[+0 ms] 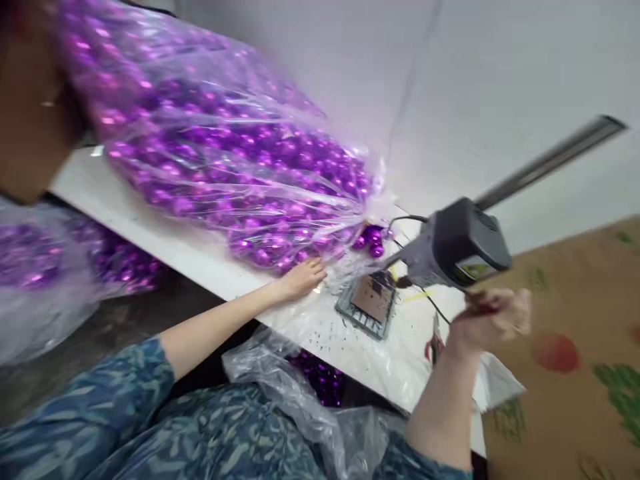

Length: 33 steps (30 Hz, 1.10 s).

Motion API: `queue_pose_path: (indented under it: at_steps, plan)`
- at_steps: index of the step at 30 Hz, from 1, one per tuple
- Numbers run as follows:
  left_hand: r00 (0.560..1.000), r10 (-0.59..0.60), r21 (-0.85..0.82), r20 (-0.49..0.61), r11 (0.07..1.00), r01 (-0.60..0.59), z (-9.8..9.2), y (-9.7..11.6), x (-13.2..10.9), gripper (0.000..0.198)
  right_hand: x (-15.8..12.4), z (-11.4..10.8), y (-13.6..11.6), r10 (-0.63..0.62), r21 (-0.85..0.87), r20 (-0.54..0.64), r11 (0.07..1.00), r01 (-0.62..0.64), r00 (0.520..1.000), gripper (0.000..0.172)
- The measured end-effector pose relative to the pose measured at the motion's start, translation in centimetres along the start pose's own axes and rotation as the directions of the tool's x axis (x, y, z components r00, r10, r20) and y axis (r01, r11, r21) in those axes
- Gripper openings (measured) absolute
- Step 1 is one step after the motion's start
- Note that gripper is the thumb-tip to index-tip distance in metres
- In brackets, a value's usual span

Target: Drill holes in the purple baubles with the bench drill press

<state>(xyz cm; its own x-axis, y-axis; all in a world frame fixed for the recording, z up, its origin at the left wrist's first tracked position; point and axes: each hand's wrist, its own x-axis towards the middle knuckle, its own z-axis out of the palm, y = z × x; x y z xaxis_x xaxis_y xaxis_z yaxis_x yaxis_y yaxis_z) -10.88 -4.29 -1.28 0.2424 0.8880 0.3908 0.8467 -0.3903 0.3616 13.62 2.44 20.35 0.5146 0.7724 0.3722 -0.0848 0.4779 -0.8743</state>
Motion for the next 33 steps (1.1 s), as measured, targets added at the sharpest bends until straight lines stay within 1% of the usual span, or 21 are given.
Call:
queue_pose_path:
  at_steps: [1,2,3,6,7,9,12,15,18,22,23,24,25,26,27,28,29,30,31,32,33]
  plan:
    - [1.000,-0.007,0.020,0.001,1.000,0.007,0.3,0.1,0.4,0.027,1.0,-1.6,0.1,-0.035,-0.014,-0.010,0.999,0.035,0.999,0.035]
    - [1.000,-0.004,0.043,0.003,0.999,0.004,0.4,0.2,0.9,0.030,1.7,-2.7,0.5,-0.065,-0.019,-0.002,0.998,0.065,0.998,0.036]
    - [1.000,0.024,0.063,0.017,0.998,-0.025,0.4,0.5,1.5,0.034,2.2,-3.3,1.0,-0.092,-0.015,0.017,0.996,0.092,0.996,0.039]
    - [0.977,0.164,0.092,0.133,0.980,-0.177,-0.1,1.1,4.4,0.042,2.7,-3.5,2.5,-0.169,0.031,0.098,0.986,0.166,0.981,0.050]
    - [0.969,0.170,0.102,0.180,0.976,-0.190,-0.2,1.1,5.5,0.043,2.7,-3.4,2.7,-0.196,0.052,0.126,0.980,0.191,0.973,0.054]
    - [0.968,0.096,0.145,0.233,0.980,-0.132,-0.3,0.8,7.7,0.041,2.7,-3.3,2.8,-0.244,0.091,0.171,0.969,0.232,0.954,0.058]
    - [0.976,-0.074,0.236,0.207,0.971,0.024,0.4,0.4,10.1,0.035,2.7,-3.5,2.5,-0.294,0.130,0.209,0.954,0.272,0.933,0.060]
    - [0.969,-0.175,0.287,0.176,0.950,0.119,1.4,0.3,11.4,0.031,2.6,-3.6,2.0,-0.314,0.151,0.228,0.947,0.285,0.922,0.057]
    - [0.968,-0.198,0.286,0.155,0.947,0.148,1.4,0.3,12.0,0.030,2.4,-3.6,1.9,-0.325,0.176,0.238,0.941,0.288,0.915,0.056]
    - [0.981,-0.140,0.241,0.132,0.965,0.105,0.1,0.9,11.7,0.038,2.3,-3.5,2.1,-0.341,0.208,0.243,0.933,0.294,0.908,0.053]
    - [0.988,-0.110,0.199,0.104,0.976,0.087,-0.3,1.2,11.3,0.039,2.4,-3.5,2.2,-0.345,0.214,0.241,0.931,0.297,0.907,0.053]
    - [0.995,-0.082,0.118,0.052,0.990,0.076,-0.6,1.5,10.8,0.038,2.5,-3.5,2.4,-0.351,0.218,0.239,0.928,0.302,0.905,0.053]
    - [0.997,-0.071,-0.011,-0.016,0.997,0.071,-0.8,1.9,10.2,0.038,2.5,-3.6,2.5,-0.356,0.220,0.236,0.926,0.307,0.904,0.054]
    - [0.992,-0.091,-0.189,-0.083,0.979,0.074,-0.9,2.4,9.6,0.037,2.6,-3.6,2.7,-0.359,0.218,0.234,0.925,0.310,0.904,0.054]
    - [0.981,-0.147,-0.398,-0.124,0.913,0.087,-1.0,2.9,8.9,0.037,2.6,-3.6,2.8,-0.360,0.213,0.234,0.925,0.313,0.903,0.054]
    - [0.967,-0.227,-0.604,-0.114,0.789,0.114,-1.1,3.3,8.2,0.037,2.6,-3.6,2.9,-0.361,0.206,0.233,0.926,0.317,0.903,0.054]
    - [0.953,-0.300,-0.767,-0.047,0.622,0.158,-1.1,3.8,7.5,0.039,2.6,-3.7,3.0,-0.362,0.199,0.232,0.926,0.320,0.903,0.055]
    - [0.936,-0.347,-0.878,0.051,0.432,0.208,-1.2,4.2,7.0,0.040,2.5,-3.7,3.1,-0.364,0.192,0.231,0.926,0.324,0.902,0.055]
    - [0.918,-0.366,-0.935,0.153,0.248,0.255,-1.4,4.6,6.5,0.042,2.5,-3.7,3.1,-0.366,0.187,0.232,0.926,0.328,0.901,0.055]
    - [0.899,-0.366,-0.951,0.242,0.094,0.295,-1.5,4.9,6.1,0.043,2.4,-3.7,3.2,-0.368,0.184,0.232,0.926,0.331,0.901,0.056]
    - [0.882,-0.354,-0.945,0.312,-0.017,0.327,-1.6,5.2,5.7,0.045,2.4,-3.7,3.2,-0.368,0.182,0.232,0.926,0.332,0.900,0.056]
